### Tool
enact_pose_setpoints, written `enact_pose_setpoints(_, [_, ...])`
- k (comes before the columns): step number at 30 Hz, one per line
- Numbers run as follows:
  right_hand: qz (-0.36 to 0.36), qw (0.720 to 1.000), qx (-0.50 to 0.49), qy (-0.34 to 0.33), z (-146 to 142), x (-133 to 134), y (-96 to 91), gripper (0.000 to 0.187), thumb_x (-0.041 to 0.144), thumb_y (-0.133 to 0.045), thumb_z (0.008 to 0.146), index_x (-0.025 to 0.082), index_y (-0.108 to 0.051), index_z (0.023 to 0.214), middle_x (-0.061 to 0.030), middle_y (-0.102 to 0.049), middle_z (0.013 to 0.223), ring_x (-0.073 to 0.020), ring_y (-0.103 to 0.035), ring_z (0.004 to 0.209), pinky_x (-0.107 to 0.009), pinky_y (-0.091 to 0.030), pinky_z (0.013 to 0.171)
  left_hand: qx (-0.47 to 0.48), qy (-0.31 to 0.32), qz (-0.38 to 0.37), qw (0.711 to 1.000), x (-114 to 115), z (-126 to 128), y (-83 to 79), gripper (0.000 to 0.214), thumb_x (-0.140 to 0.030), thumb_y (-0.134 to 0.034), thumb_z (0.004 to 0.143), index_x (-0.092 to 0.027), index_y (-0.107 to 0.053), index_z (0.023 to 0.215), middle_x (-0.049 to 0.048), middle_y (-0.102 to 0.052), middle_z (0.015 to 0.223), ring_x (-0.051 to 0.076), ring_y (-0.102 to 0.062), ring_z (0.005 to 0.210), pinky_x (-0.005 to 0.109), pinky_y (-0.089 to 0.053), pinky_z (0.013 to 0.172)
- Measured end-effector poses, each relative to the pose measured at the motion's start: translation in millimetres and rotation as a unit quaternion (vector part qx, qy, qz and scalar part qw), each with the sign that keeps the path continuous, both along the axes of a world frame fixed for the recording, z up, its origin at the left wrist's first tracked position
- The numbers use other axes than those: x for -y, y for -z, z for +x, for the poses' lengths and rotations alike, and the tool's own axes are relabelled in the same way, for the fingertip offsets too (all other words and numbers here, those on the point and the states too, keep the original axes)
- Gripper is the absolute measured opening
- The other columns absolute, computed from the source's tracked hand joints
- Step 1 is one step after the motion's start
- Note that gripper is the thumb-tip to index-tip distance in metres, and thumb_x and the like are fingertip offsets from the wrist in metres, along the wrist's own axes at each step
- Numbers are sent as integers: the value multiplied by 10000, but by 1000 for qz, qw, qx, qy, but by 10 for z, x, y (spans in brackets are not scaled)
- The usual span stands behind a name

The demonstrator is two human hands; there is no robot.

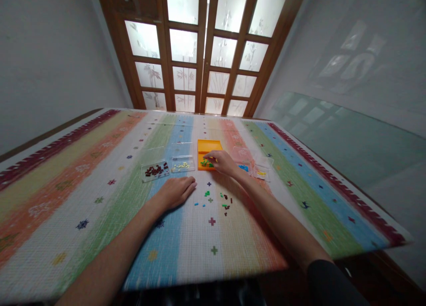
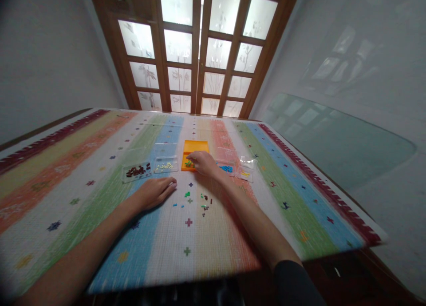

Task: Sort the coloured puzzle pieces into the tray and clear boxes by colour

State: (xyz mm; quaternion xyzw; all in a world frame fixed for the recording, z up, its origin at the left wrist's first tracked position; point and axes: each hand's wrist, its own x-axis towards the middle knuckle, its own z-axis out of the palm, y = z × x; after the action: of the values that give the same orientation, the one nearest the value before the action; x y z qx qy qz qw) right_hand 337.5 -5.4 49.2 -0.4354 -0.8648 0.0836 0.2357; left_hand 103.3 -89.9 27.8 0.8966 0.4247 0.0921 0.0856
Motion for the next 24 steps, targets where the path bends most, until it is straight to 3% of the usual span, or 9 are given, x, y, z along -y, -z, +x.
enact_pose_setpoints(5, [-35, 998, -14, -45, 213, 218, -106, 184, 58, -625, 890, 169, -760, 947, -81, -755, 962, -174, -664, 855, -284, -476, 787, -1, 5, 13, 1000, -8, -5, 14, 372, -382, -285, 1063, -192, -603, 1049, 88, -744, 996, 224, -696, 840, 327, -484, 739])
enact_pose_setpoints(10, [-181, 977, 46, -102, 404, 622, -213, 108, 207, -663, 909, 178, -761, 947, -46, -745, 860, -154, -644, 737, -258, -476, 682, 3, 9, 23, 1000, -8, -7, 22, 381, -396, -287, 1061, -193, -608, 1038, 85, -743, 969, 220, -689, 814, 321, -480, 721])
enact_pose_setpoints(12, [-205, 970, 67, -109, 437, 764, -217, 107, 231, -687, 895, 177, -765, 945, -38, -731, 821, -145, -628, 694, -250, -461, 649, 7, 11, 25, 1000, -6, -10, 25, 377, -397, -289, 1062, -195, -607, 1037, 81, -741, 962, 213, -686, 805, 315, -476, 720])
enact_pose_setpoints(18, [-146, 978, 116, -89, 449, 933, -101, 100, 205, -757, 834, 181, -774, 930, -67, -727, 914, -188, -648, 829, -288, -466, 751, -9, -1, 12, 1000, 4, -2, -2, 369, -396, -289, 1068, -193, -597, 1055, 94, -736, 990, 227, -690, 849, 322, -470, 739])
enact_pose_setpoints(24, [-127, 980, 131, -86, 410, 937, -16, 134, 75, -637, 871, 159, -740, 881, -73, -706, 885, -174, -625, 801, -274, -449, 737, -10, -3, 15, 1000, 3, 4, -2, 367, -392, -291, 1066, -191, -597, 1056, 97, -737, 979, 227, -691, 841, 323, -470, 733])
